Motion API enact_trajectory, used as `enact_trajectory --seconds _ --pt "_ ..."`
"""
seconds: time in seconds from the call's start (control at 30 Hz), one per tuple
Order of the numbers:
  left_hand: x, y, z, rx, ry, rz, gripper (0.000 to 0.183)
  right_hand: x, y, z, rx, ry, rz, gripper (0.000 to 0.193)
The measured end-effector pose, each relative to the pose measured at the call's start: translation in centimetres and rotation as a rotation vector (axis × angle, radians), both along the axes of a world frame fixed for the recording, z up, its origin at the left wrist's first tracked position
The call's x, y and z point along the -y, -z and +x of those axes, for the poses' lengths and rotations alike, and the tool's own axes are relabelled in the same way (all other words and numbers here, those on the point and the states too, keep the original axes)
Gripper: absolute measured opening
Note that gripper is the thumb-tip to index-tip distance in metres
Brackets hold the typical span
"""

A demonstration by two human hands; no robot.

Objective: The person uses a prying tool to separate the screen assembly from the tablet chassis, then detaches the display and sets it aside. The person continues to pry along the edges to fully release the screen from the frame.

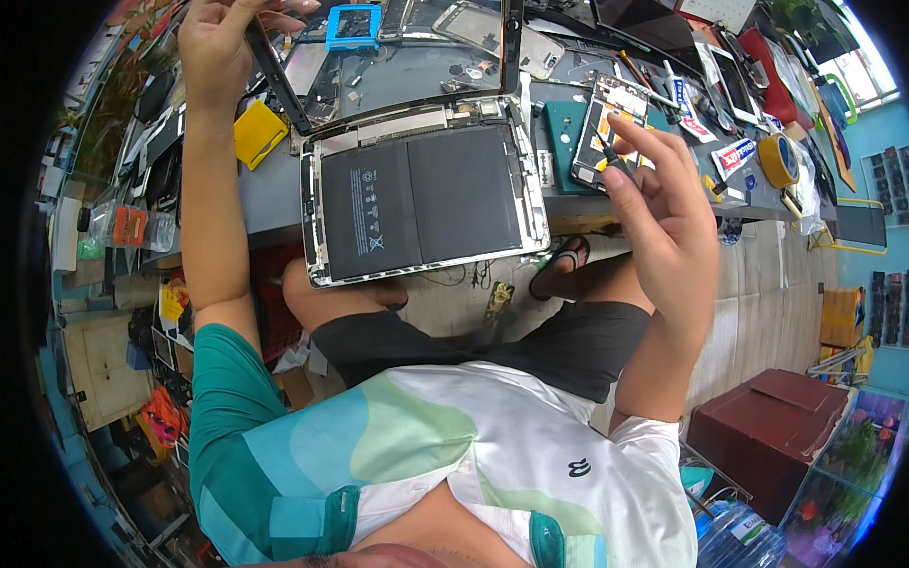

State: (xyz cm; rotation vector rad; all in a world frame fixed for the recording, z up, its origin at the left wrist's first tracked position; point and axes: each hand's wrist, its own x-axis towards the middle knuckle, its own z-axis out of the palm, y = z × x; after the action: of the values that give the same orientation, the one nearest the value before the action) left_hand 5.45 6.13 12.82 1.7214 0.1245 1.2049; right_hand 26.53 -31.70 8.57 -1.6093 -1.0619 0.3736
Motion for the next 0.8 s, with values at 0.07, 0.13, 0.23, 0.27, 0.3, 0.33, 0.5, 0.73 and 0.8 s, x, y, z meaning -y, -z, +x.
enact_trajectory --seconds 0.07,0.13,0.23,0.27,0.3,0.33,0.5,0.73,0.8 --pt "-1.0 1.5 0.2 0.121 0.091 -0.112 0.044 -0.4 0.4 -0.7 -0.074 -0.020 0.074 0.049" --pt "-1.2 2.0 0.3 0.164 0.145 -0.141 0.044 -1.1 0.6 -1.2 -0.080 -0.039 0.113 0.049" --pt "-2.1 3.0 0.1 0.213 0.188 -0.249 0.044 -2.5 0.4 -0.8 -0.040 -0.101 0.051 0.048" --pt "-2.3 3.3 0.2 0.231 0.204 -0.296 0.045 -2.9 0.3 -0.4 -0.014 -0.118 0.011 0.048" --pt "-2.5 3.4 0.2 0.216 0.205 -0.309 0.047 -4.2 1.1 0.0 0.130 -0.124 0.119 0.036" --pt "-2.7 3.4 0.2 0.201 0.205 -0.321 0.049 -4.9 0.5 0.3 0.243 -0.159 0.050 0.031" --pt "-3.0 4.1 -0.1 0.146 0.131 -0.299 0.065 -9.6 -0.1 3.4 0.836 -0.362 -0.071 0.012" --pt "-3.5 5.9 0.0 0.133 0.223 -0.277 0.066 -13.8 -0.1 6.0 1.245 -0.626 -0.057 0.024" --pt "-3.6 6.1 0.0 0.139 0.223 -0.271 0.066 -14.3 0.0 6.1 1.281 -0.685 -0.070 0.025"
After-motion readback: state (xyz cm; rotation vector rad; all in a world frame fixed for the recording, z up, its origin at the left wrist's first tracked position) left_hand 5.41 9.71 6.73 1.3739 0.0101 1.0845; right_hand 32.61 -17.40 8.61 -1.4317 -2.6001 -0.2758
